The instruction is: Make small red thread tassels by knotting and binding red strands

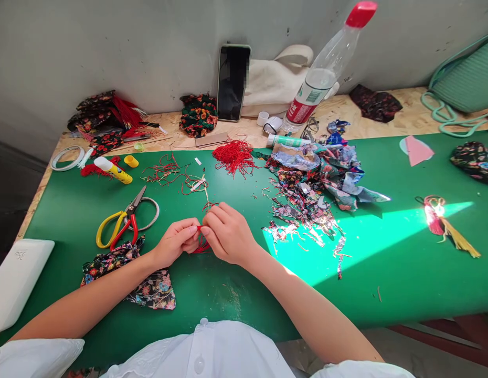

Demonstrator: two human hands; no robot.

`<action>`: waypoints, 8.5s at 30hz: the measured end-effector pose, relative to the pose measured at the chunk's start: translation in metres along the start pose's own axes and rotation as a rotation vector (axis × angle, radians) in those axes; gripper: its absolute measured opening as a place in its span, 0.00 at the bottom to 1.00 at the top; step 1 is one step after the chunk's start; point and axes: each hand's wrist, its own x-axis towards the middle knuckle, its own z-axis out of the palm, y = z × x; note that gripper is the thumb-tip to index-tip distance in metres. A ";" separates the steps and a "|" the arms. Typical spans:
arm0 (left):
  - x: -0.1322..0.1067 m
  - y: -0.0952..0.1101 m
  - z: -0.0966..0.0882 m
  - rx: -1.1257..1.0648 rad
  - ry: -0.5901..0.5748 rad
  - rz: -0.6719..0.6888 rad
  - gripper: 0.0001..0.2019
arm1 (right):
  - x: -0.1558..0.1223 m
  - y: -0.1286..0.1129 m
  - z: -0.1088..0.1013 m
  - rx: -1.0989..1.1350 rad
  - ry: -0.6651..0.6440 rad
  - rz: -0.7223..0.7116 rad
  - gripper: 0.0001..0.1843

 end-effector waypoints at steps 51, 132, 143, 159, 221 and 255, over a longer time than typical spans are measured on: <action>0.007 0.010 -0.004 -0.427 0.125 -0.051 0.11 | -0.006 -0.008 0.010 -0.222 0.051 -0.181 0.10; 0.006 0.010 0.003 -0.149 0.119 -0.143 0.15 | 0.000 -0.015 0.002 0.452 0.034 0.500 0.07; 0.006 0.011 0.003 -0.161 0.151 -0.119 0.13 | -0.002 -0.015 0.005 0.466 0.053 0.552 0.08; 0.006 0.008 0.002 -0.143 0.129 -0.117 0.15 | -0.002 -0.012 0.007 0.535 0.023 0.592 0.08; -0.003 0.004 0.000 0.667 0.101 0.202 0.14 | 0.003 -0.007 0.001 0.525 -0.163 0.419 0.18; 0.001 0.009 0.003 -0.119 0.161 0.201 0.14 | -0.003 0.015 0.007 -0.496 -0.236 0.188 0.09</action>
